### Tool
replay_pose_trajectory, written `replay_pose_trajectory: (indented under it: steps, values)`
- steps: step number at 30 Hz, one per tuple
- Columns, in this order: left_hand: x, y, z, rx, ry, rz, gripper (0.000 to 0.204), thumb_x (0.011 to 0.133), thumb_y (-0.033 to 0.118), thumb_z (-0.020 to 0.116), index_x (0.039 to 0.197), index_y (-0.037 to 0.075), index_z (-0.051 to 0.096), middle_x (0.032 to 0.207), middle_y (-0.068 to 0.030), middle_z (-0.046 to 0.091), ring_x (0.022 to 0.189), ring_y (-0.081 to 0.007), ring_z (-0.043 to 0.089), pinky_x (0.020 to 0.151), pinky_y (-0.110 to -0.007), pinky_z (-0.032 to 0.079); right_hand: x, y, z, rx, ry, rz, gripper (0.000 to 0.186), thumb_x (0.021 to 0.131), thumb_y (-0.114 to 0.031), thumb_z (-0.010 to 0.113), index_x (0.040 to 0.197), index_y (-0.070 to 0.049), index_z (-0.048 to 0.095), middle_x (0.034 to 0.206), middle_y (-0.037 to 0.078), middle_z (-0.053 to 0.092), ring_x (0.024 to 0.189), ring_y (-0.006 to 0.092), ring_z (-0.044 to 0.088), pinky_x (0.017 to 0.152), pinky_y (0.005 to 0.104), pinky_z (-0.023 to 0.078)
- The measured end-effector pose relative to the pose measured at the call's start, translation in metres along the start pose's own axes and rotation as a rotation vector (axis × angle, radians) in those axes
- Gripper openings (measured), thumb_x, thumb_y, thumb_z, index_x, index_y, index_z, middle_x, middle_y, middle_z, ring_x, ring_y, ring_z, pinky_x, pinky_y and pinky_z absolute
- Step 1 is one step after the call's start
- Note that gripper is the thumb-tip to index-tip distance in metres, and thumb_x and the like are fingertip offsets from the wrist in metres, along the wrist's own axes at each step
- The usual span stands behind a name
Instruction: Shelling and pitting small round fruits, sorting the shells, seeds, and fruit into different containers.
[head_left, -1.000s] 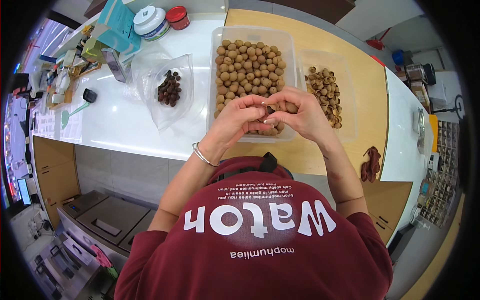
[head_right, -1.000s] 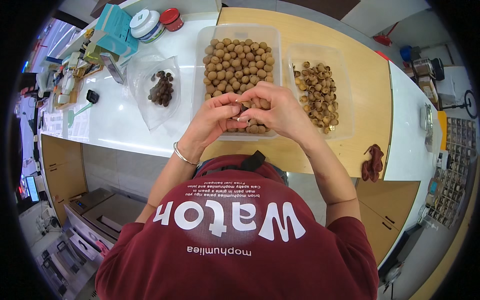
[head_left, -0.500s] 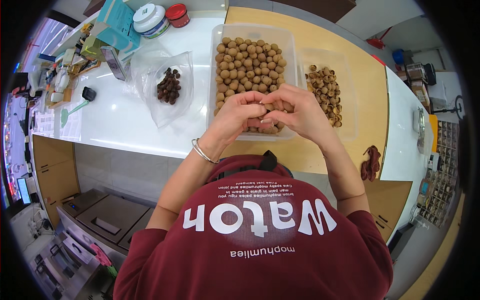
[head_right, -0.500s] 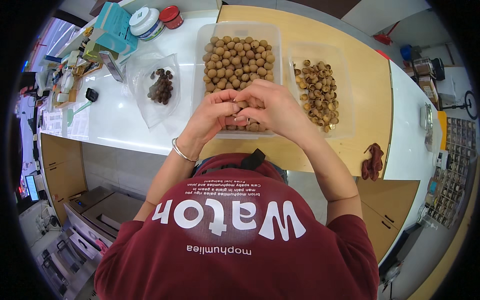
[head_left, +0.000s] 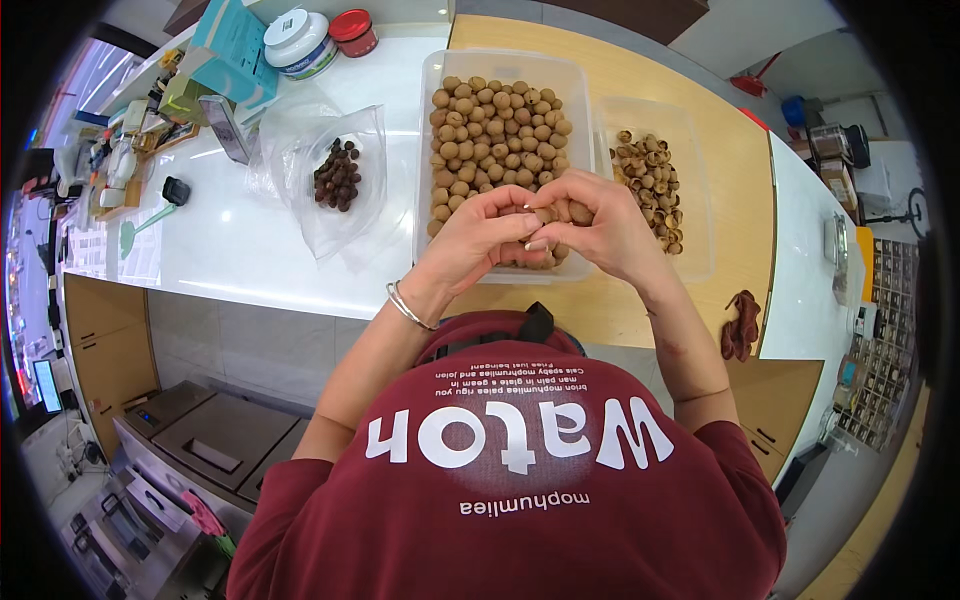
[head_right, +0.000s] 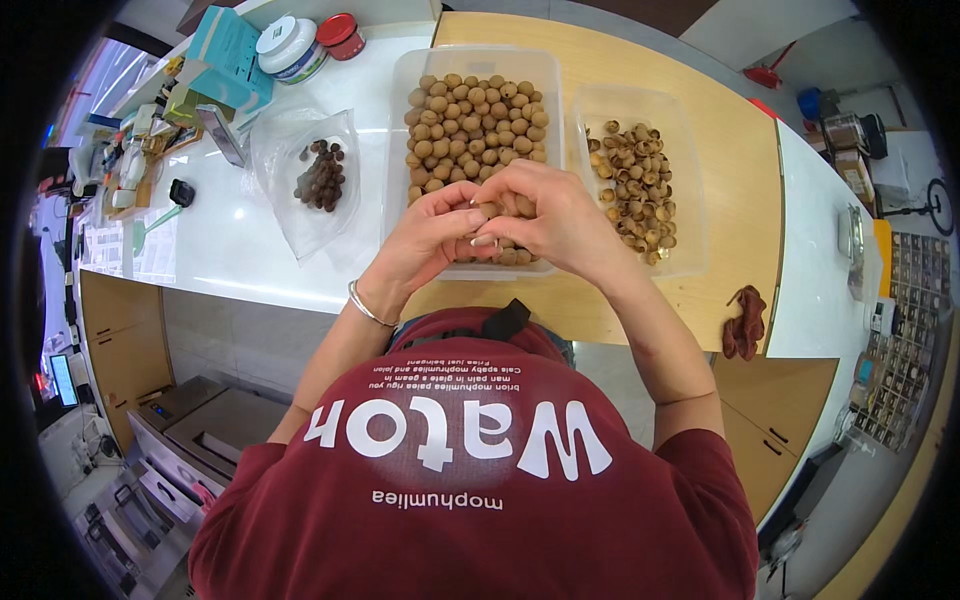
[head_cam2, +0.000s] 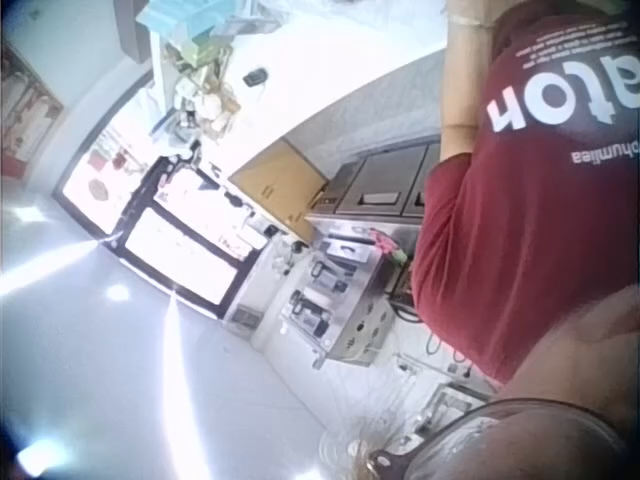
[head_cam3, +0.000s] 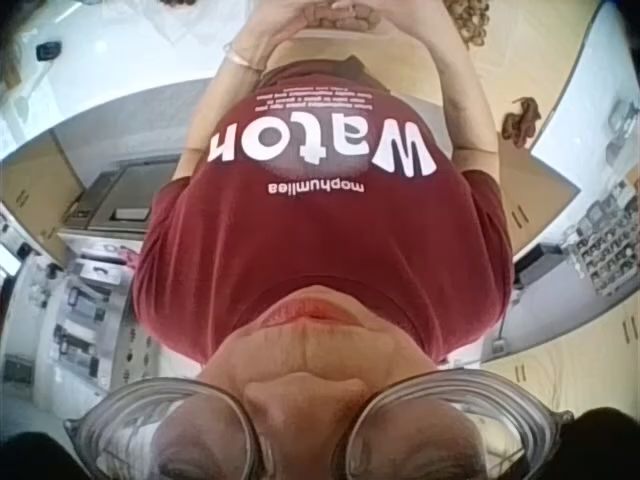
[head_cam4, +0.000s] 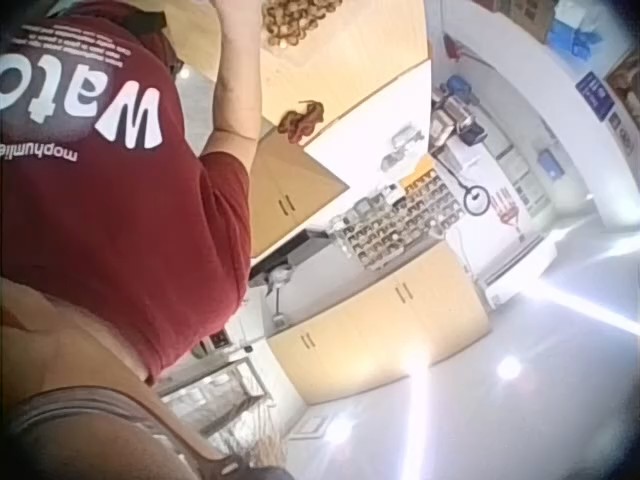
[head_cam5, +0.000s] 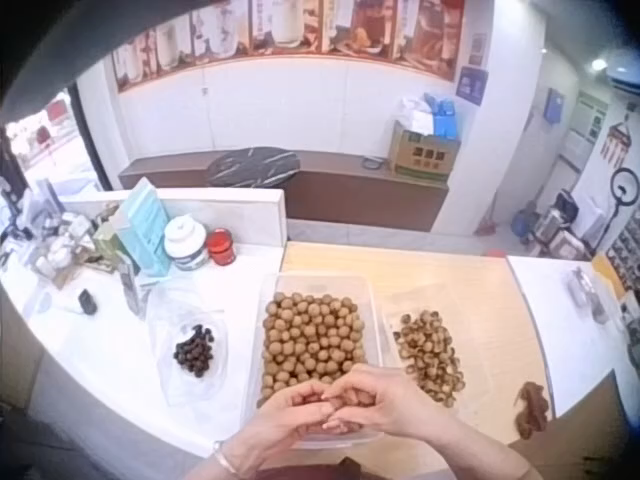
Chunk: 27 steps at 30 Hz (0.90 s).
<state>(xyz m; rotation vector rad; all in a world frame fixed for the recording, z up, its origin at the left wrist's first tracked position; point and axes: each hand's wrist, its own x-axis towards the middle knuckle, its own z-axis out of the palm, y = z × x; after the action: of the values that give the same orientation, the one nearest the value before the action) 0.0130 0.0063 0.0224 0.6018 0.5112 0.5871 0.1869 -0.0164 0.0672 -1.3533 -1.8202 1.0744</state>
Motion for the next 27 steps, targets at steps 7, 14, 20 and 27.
replay_pose_trajectory:
  steps: [7, 14, 20, 27]
  values:
    - [0.000, 0.012, -0.003, 0.168, 0.105, -0.079, 0.021, 0.082, 0.013, 0.057, 0.099, 0.003, 0.053, 0.084, -0.0021, 0.055, 0.071, -0.0089, 0.056, 0.067, -0.026, 0.052, 0.009, -0.008, 0.000, -0.195, -0.018, -0.114, 0.023, 0.065, -0.009, 0.070, 0.084, -0.005, 0.056, 0.068, 0.006, 0.049, 0.062, 0.0191, 0.049, 0.056, 0.0291, 0.041]
    - [-0.002, 0.015, -0.009, 0.297, 0.097, -0.075, 0.021, 0.079, 0.009, 0.055, 0.099, 0.000, 0.056, 0.082, -0.0044, 0.058, 0.069, -0.0104, 0.059, 0.062, -0.024, 0.051, 0.008, -0.007, -0.002, -0.050, -0.095, 0.025, 0.025, 0.066, -0.007, 0.070, 0.086, -0.005, 0.056, 0.063, 0.001, 0.045, 0.058, 0.0112, 0.046, 0.052, 0.0258, 0.038]
    - [-0.003, 0.017, -0.013, -0.001, 0.004, -0.037, 0.023, 0.080, 0.005, 0.052, 0.102, -0.001, 0.056, 0.086, -0.0089, 0.060, 0.067, -0.0130, 0.060, 0.066, -0.028, 0.053, -0.002, -0.001, -0.004, 0.402, 0.019, 0.180, 0.021, 0.071, -0.005, 0.069, 0.087, -0.005, 0.056, 0.061, -0.006, 0.044, 0.053, 0.0003, 0.041, 0.047, 0.0188, 0.033]
    - [-0.013, 0.007, -0.037, -0.109, 0.041, 0.054, 0.020, 0.082, 0.013, 0.049, 0.095, -0.001, 0.054, 0.093, -0.0150, 0.057, 0.071, -0.0145, 0.056, 0.072, -0.034, 0.053, -0.037, 0.035, -0.070, -0.604, 0.342, 0.496, 0.031, 0.078, -0.021, 0.064, 0.103, -0.005, 0.055, 0.064, -0.003, 0.048, 0.050, 0.0045, 0.046, 0.045, 0.0192, 0.037]
